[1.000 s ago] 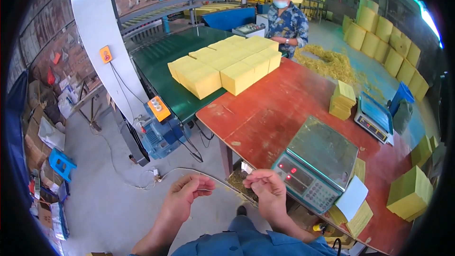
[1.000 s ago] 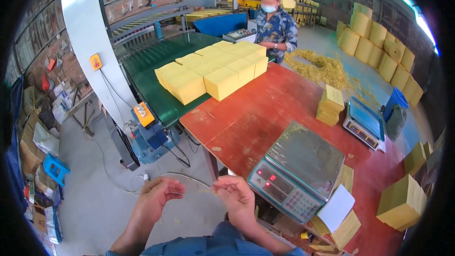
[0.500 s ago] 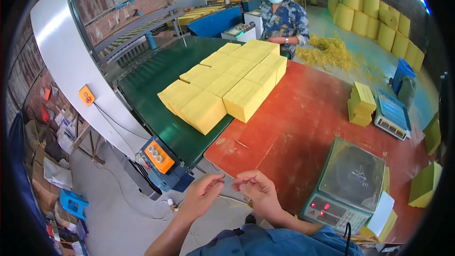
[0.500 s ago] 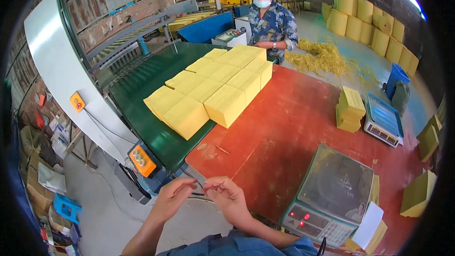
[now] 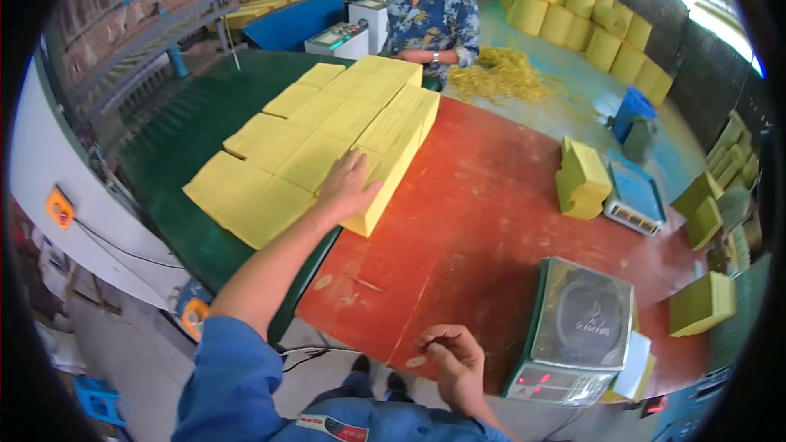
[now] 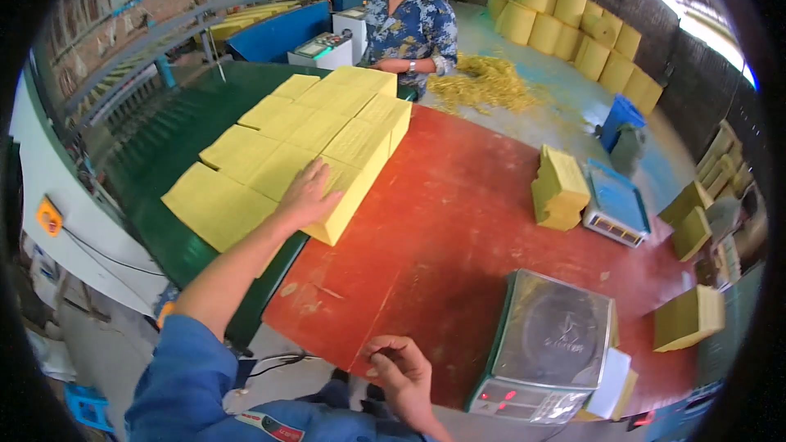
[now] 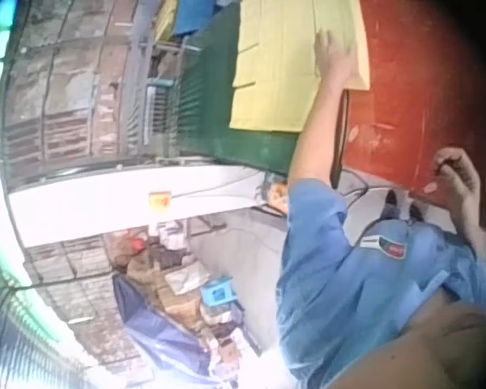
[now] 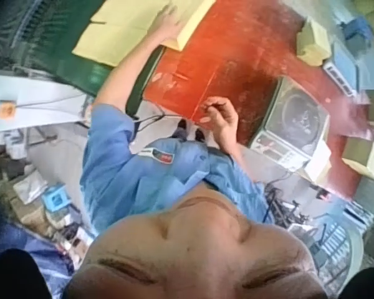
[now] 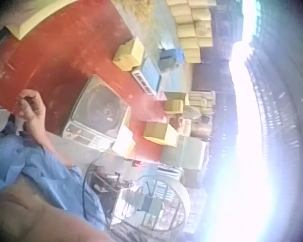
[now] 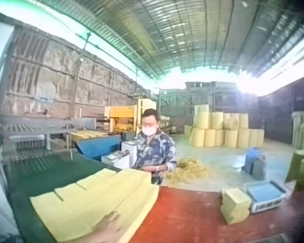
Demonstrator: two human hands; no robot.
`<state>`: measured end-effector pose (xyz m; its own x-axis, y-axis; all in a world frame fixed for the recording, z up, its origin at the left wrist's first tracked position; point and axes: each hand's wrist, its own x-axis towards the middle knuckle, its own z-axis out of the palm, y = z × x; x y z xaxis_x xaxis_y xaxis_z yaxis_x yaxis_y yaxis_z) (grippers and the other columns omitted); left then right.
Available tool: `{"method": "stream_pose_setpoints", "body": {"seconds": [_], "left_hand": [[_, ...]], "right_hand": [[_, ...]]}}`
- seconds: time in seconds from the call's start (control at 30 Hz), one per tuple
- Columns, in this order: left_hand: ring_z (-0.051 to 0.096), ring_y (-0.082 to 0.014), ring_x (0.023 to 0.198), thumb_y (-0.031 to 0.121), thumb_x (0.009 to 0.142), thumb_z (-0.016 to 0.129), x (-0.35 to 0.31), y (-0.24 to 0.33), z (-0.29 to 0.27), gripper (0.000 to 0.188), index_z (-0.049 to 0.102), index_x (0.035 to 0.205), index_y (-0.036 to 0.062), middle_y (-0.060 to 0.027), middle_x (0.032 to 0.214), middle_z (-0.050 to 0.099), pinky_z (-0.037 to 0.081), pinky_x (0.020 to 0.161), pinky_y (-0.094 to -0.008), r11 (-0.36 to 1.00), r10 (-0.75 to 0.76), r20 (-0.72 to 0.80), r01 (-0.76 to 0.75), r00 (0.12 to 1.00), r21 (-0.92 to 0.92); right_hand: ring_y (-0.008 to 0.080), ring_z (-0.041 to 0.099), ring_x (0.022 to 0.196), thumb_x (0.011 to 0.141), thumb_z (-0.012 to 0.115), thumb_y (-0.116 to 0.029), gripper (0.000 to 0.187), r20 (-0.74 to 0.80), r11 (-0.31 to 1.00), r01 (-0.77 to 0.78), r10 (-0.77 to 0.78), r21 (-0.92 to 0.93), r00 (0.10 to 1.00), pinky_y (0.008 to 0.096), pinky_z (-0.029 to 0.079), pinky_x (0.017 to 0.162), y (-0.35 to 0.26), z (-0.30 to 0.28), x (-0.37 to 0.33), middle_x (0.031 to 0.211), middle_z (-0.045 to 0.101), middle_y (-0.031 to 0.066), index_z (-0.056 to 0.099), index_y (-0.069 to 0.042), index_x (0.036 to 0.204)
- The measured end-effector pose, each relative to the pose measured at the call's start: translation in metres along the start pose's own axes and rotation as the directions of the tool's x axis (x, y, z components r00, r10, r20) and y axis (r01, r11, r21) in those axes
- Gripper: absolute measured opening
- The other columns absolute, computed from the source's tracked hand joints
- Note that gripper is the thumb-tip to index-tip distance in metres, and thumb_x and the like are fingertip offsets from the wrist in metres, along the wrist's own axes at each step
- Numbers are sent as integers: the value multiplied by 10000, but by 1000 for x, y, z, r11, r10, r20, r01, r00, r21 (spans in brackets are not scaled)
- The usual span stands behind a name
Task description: The person is weighing stacks of yellow textured sheets on an electronic scale in a manufacturing setting.
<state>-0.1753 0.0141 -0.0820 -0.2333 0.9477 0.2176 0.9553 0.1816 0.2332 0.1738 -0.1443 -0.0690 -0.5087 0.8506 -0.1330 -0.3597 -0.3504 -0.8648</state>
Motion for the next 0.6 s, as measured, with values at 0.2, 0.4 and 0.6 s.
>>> {"method": "stream_pose_setpoints", "body": {"seconds": [0.2, 0.4, 0.6], "left_hand": [[259, -367, 1455, 488, 939, 528, 25, -24, 34, 788, 355, 1434, -100, -278, 1536, 307, 183, 1212, -454, 982, 172, 34, -174, 984, 71], [249, -373, 1461, 499, 943, 517, 28, -28, 40, 803, 344, 1439, -107, -285, 1533, 308, 181, 1216, -437, 983, 167, -19, -165, 986, 80], [336, -400, 1413, 476, 970, 479, 20, -24, 45, 751, 374, 1414, -121, -298, 1505, 346, 248, 1190, -444, 976, 219, -116, -217, 969, 32]], "right_hand": [[147, 619, 966, 915, 583, 45, 137, -166, 995, 62, -74, -75, 983, 299, 496, 891, 23, 17, 34, 1002, 647, 71, 604, 6, 1044], [115, 586, 984, 930, 587, 1, 167, -50, 951, 177, -196, -253, 979, 272, 477, 891, 50, 37, 152, 1040, 630, 44, 591, 10, 1097], [218, 506, 1224, 967, 580, -143, 531, -110, 866, 275, -348, -418, 931, 345, 425, 1010, 68, 50, 292, 1359, 518, 142, 399, 7, 1443]]}}
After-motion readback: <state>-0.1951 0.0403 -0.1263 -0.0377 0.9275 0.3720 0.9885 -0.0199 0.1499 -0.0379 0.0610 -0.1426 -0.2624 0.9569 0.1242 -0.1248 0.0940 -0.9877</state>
